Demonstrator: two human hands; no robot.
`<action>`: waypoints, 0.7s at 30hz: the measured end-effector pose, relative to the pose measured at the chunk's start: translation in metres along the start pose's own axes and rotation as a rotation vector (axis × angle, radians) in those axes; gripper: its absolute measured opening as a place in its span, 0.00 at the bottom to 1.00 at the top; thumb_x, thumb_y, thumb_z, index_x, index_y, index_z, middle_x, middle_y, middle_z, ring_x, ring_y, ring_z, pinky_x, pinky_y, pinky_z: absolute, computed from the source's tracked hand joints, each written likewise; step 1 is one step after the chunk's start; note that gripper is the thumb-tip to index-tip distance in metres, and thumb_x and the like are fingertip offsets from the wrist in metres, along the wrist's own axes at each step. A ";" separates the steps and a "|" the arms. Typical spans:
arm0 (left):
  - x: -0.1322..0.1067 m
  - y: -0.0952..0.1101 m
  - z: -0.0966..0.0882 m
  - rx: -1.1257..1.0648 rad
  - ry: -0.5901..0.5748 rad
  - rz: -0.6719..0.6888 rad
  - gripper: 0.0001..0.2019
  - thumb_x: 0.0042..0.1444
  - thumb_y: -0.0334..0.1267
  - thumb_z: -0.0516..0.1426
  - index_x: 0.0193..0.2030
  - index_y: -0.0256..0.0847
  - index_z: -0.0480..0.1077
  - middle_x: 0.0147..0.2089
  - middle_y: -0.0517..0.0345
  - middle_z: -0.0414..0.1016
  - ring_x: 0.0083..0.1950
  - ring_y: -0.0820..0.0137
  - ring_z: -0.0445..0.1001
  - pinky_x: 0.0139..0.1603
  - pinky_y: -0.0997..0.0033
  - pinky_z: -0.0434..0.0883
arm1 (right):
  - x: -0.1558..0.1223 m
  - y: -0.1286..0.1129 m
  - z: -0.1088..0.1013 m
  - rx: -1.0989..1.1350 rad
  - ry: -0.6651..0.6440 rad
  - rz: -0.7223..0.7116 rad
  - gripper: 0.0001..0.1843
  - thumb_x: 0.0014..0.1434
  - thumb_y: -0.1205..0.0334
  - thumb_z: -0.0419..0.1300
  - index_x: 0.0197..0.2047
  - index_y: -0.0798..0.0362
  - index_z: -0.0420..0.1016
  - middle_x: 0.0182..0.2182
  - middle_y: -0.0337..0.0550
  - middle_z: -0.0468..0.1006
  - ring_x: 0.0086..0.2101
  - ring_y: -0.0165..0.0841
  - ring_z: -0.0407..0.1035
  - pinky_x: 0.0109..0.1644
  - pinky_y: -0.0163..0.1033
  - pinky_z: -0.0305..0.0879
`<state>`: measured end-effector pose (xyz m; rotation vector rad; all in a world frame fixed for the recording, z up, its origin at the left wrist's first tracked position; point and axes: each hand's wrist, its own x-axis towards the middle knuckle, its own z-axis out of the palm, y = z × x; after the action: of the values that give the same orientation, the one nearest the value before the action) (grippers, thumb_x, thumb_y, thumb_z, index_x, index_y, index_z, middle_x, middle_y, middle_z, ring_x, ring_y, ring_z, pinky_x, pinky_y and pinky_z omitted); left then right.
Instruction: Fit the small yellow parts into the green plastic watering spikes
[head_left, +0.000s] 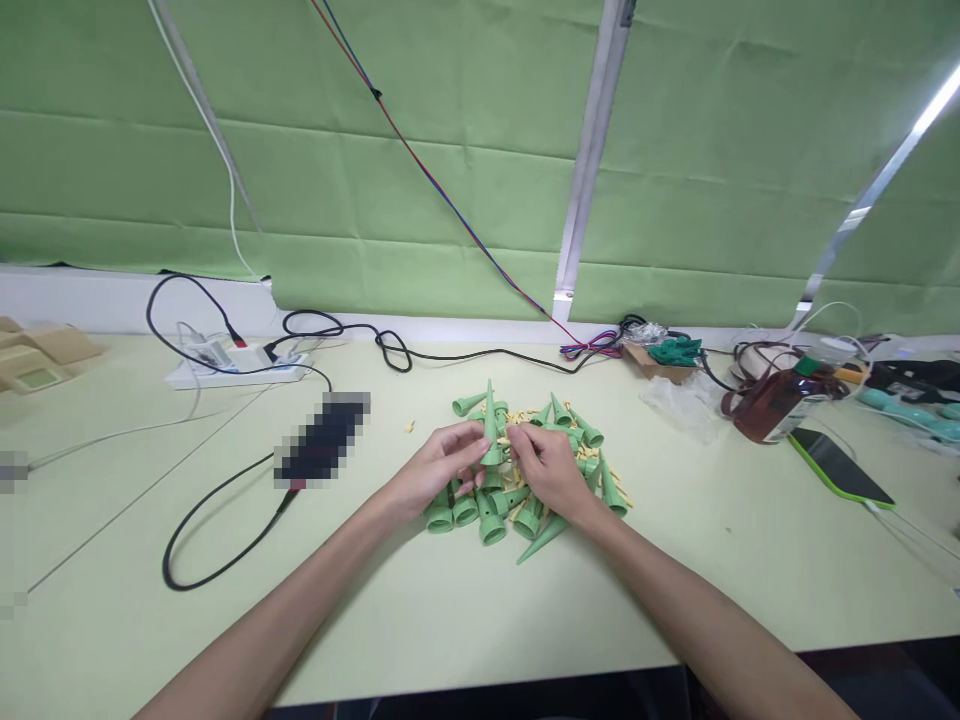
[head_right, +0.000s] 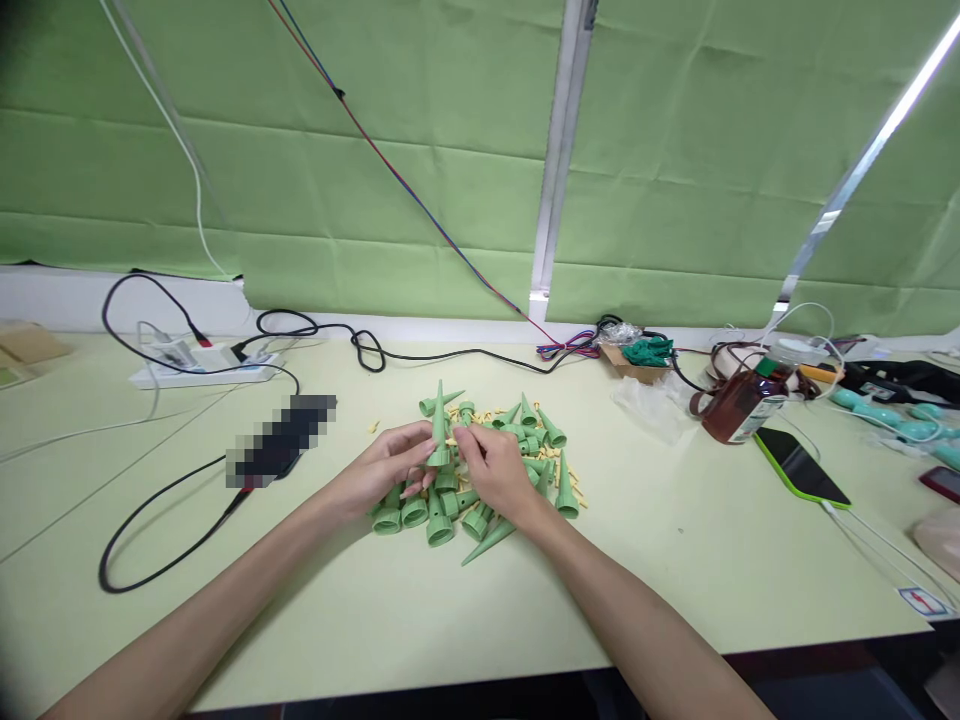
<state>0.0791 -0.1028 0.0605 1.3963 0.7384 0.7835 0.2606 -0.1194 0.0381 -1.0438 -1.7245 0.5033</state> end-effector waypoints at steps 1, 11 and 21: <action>0.000 0.000 -0.001 0.038 -0.005 0.012 0.15 0.57 0.48 0.60 0.41 0.38 0.69 0.33 0.58 0.67 0.27 0.75 0.67 0.21 0.77 0.60 | 0.000 0.000 0.000 0.011 -0.002 0.014 0.23 0.69 0.55 0.48 0.22 0.53 0.59 0.17 0.33 0.60 0.19 0.25 0.55 0.27 0.34 0.52; 0.000 -0.003 0.001 0.351 0.012 0.148 0.12 0.59 0.46 0.58 0.42 0.39 0.71 0.26 0.62 0.66 0.24 0.75 0.62 0.23 0.75 0.61 | -0.001 0.003 0.002 0.087 0.005 0.112 0.28 0.69 0.50 0.48 0.18 0.53 0.60 0.14 0.33 0.59 0.17 0.25 0.54 0.25 0.34 0.53; 0.000 -0.004 0.003 0.465 0.094 0.221 0.09 0.59 0.42 0.57 0.41 0.39 0.70 0.34 0.57 0.71 0.30 0.72 0.67 0.26 0.74 0.65 | 0.001 0.005 0.002 0.089 -0.008 0.138 0.28 0.68 0.48 0.48 0.20 0.54 0.63 0.15 0.34 0.59 0.19 0.26 0.53 0.25 0.34 0.50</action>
<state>0.0812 -0.1047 0.0568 1.8935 0.8856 0.8892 0.2604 -0.1154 0.0340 -1.1023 -1.6292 0.6674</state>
